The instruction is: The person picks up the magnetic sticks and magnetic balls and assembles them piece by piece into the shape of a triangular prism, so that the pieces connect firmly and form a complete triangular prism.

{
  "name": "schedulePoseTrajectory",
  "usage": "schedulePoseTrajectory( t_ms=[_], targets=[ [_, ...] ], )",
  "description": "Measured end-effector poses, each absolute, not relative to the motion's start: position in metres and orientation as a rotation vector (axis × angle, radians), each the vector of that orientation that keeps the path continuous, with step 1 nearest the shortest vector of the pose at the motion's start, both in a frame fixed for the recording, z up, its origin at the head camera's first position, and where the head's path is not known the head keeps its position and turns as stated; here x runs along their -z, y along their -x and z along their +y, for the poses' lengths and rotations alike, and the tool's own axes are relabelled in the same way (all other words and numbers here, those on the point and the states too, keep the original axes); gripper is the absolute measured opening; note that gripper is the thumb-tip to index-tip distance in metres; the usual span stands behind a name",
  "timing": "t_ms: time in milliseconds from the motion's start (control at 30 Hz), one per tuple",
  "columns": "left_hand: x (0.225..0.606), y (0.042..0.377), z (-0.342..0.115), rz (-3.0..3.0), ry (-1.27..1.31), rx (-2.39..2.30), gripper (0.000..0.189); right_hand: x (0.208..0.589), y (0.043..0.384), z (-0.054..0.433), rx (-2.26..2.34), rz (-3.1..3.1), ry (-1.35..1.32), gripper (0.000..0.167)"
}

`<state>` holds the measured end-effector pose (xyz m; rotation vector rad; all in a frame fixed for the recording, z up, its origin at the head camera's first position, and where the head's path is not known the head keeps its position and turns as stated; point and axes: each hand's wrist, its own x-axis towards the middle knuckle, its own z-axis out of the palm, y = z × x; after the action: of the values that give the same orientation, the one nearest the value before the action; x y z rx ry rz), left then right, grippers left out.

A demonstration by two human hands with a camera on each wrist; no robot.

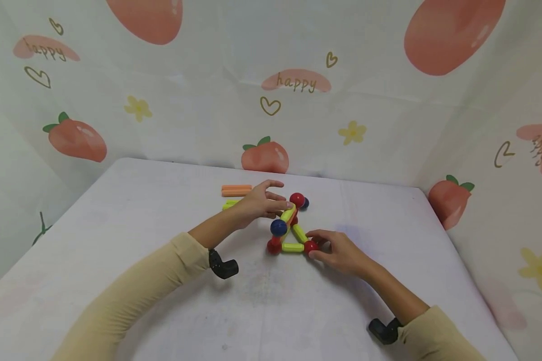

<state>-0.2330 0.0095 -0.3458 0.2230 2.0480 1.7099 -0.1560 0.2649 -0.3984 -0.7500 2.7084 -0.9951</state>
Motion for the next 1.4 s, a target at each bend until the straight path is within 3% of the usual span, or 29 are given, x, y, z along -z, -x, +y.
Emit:
schedulePoseTrajectory(
  t_ms=[500,833,1033,1400],
  targets=[
    [0.379,0.227,-0.023,2.070,-0.596,-1.343,0.040,0.397,0.156,0.264,0.974,2.723,0.721,0.048],
    [0.394,0.213,-0.030,2.121,-0.829,-1.163,0.067,0.394,0.156,0.263,0.983,2.681,0.804,0.040],
    [0.394,0.216,-0.026,2.238,-0.843,-1.197,0.064,0.391,0.163,0.264,1.010,2.687,0.780,0.025],
    [0.399,0.237,-0.014,2.356,-0.768,-1.337,0.051,0.391,0.187,0.264,1.048,2.769,0.582,0.057]
  ],
)
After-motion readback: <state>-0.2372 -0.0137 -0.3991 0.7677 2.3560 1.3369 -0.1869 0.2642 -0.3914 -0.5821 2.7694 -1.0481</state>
